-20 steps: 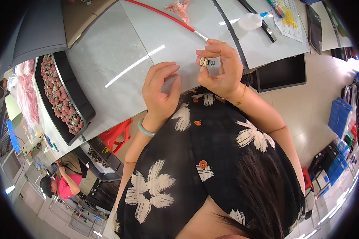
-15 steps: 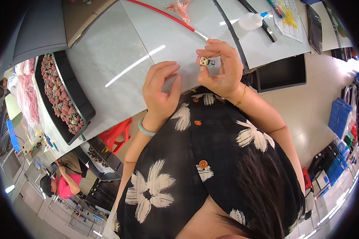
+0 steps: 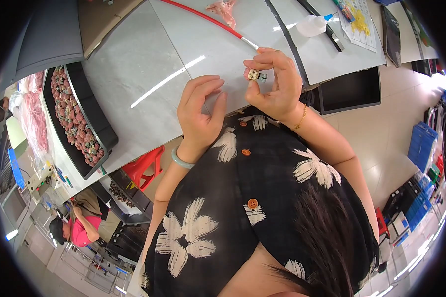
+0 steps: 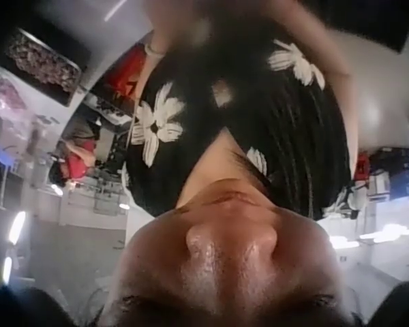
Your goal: Assembling small plastic figurines by gluing parts together and trimming excess plastic with a knife.
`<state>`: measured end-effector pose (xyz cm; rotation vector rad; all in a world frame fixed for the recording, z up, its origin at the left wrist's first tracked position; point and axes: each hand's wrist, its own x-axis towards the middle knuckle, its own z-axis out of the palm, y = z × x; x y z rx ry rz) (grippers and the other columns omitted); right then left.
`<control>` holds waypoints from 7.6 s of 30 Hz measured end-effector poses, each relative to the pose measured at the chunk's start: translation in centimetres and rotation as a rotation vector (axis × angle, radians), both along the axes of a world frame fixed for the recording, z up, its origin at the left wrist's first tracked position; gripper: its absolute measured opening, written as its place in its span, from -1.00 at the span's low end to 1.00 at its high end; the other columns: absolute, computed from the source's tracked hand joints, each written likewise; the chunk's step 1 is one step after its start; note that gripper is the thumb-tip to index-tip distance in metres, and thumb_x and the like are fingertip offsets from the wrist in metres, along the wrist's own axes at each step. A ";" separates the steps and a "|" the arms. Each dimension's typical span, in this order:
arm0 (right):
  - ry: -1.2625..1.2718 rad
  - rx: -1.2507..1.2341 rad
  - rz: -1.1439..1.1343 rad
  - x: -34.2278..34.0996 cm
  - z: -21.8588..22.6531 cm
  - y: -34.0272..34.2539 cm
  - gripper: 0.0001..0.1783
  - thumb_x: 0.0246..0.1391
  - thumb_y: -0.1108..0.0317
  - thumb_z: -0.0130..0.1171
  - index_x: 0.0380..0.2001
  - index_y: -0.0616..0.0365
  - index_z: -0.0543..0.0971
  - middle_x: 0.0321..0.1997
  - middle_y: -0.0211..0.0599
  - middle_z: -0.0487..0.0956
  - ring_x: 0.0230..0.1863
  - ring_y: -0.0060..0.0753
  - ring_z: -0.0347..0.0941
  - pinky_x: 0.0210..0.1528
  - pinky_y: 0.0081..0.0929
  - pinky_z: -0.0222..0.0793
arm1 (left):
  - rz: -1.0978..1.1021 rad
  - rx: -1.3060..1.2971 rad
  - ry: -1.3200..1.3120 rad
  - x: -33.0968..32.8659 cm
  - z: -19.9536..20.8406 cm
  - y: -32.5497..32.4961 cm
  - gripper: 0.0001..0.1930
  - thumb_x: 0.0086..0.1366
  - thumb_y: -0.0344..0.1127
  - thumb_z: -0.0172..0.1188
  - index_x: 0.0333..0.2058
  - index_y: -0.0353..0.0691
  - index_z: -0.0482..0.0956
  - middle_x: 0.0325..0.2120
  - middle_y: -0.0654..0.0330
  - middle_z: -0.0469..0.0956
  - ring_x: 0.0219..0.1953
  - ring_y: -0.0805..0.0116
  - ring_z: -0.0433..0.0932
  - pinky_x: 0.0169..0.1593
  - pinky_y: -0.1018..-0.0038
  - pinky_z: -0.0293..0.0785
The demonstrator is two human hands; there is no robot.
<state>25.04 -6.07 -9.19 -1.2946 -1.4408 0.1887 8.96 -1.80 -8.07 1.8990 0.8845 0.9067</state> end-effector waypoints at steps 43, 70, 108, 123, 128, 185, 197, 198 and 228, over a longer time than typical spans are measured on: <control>0.065 -0.073 0.297 -3.8 6.9 -4.7 -0.65 -0.41 0.42 0.40 -0.44 0.23 0.52 -0.40 -0.18 0.55 -0.35 -0.33 0.51 -0.02 -0.19 0.35 | -0.268 -0.510 -0.568 -3.7 4.2 -3.7 -0.70 0.05 -0.66 -0.03 -0.17 -0.46 0.43 -0.26 0.02 0.49 -0.24 0.37 0.51 -0.16 0.50 0.47; 0.016 -0.035 0.156 -1.8 5.5 -5.2 -0.64 -0.43 0.28 0.41 -0.47 0.13 0.54 -0.33 -0.25 0.58 -0.46 -0.40 0.46 -0.18 -0.33 0.33 | -0.205 -0.800 -0.751 0.5 3.2 -5.4 -0.62 0.16 -0.53 -0.19 -0.01 -0.38 0.12 -0.41 0.08 0.48 -0.38 0.37 0.49 -0.26 0.53 0.44; 0.906 -0.733 0.361 0.9 12.6 -6.8 -0.74 0.15 0.38 -0.18 -0.19 0.39 0.26 -0.55 -0.24 0.42 -0.68 -0.57 0.33 -0.67 -0.76 0.21 | -0.209 -0.971 -0.572 -2.1 8.9 -2.4 -0.74 0.25 -0.46 -0.20 -0.13 -0.42 0.34 -0.37 0.05 0.49 -0.30 0.28 0.53 -0.16 0.40 0.48; 1.283 -0.326 0.640 -2.0 12.3 -5.9 -0.35 0.00 0.13 -0.10 -0.01 0.49 0.11 -0.05 0.39 0.32 -0.14 0.07 0.43 -0.24 -0.29 0.46 | -0.307 -0.997 -0.634 -4.6 7.6 -2.2 -0.82 0.18 -0.53 -0.13 -0.27 -0.43 0.41 -0.53 0.14 0.48 -0.47 0.42 0.50 -0.34 0.52 0.51; 0.600 -0.402 0.399 -0.8 10.6 -6.4 -0.48 0.05 0.00 -0.10 -0.27 0.35 0.30 -0.64 -0.26 0.37 -0.42 -0.23 0.38 -0.32 -0.42 0.31 | -0.265 -1.066 -0.490 -4.7 8.0 -2.9 -0.83 0.15 -0.48 -0.12 -0.33 -0.44 0.41 -0.60 0.05 0.47 -0.59 0.34 0.48 -0.47 0.48 0.48; 0.233 -0.413 0.491 -4.2 6.5 -7.6 -0.66 -0.10 0.24 0.21 -0.43 0.27 0.34 -0.57 -0.24 0.48 -0.28 0.05 0.50 -0.01 0.09 0.25 | -0.398 -1.180 -0.372 -6.2 3.0 -4.4 -0.90 0.14 -0.45 -0.02 -0.44 -0.40 0.39 -0.46 0.12 0.52 -0.57 0.54 0.47 -0.50 0.60 0.49; 0.292 -0.365 0.435 -3.9 5.8 -7.6 -0.67 -0.36 0.24 0.39 -0.51 0.12 0.49 -0.52 -0.41 0.56 -0.28 -0.28 0.54 -0.34 -0.54 0.47 | -0.436 -1.196 -0.424 -5.7 2.4 -4.5 -0.88 0.16 -0.44 -0.02 -0.43 -0.40 0.38 -0.41 0.10 0.51 -0.50 0.51 0.48 -0.49 0.56 0.53; 0.279 -0.360 0.436 -3.9 5.8 -7.6 -0.67 -0.36 0.24 0.39 -0.51 0.13 0.49 -0.52 -0.41 0.56 -0.29 -0.27 0.54 -0.33 -0.53 0.48 | -0.437 -1.196 -0.424 -5.6 2.4 -4.4 -0.88 0.16 -0.44 -0.02 -0.43 -0.40 0.38 -0.41 0.10 0.51 -0.50 0.51 0.48 -0.49 0.56 0.53; 0.252 -0.387 0.488 -3.4 6.9 -7.2 -0.64 -0.03 0.19 0.13 -0.39 0.27 0.29 -0.73 -0.33 0.43 -0.27 0.01 0.51 0.00 0.02 0.25 | -0.402 -1.225 -0.407 -4.5 3.0 -3.9 -0.89 0.14 -0.45 -0.03 -0.41 -0.40 0.41 -0.51 0.17 0.48 -0.51 0.50 0.48 -0.51 0.56 0.51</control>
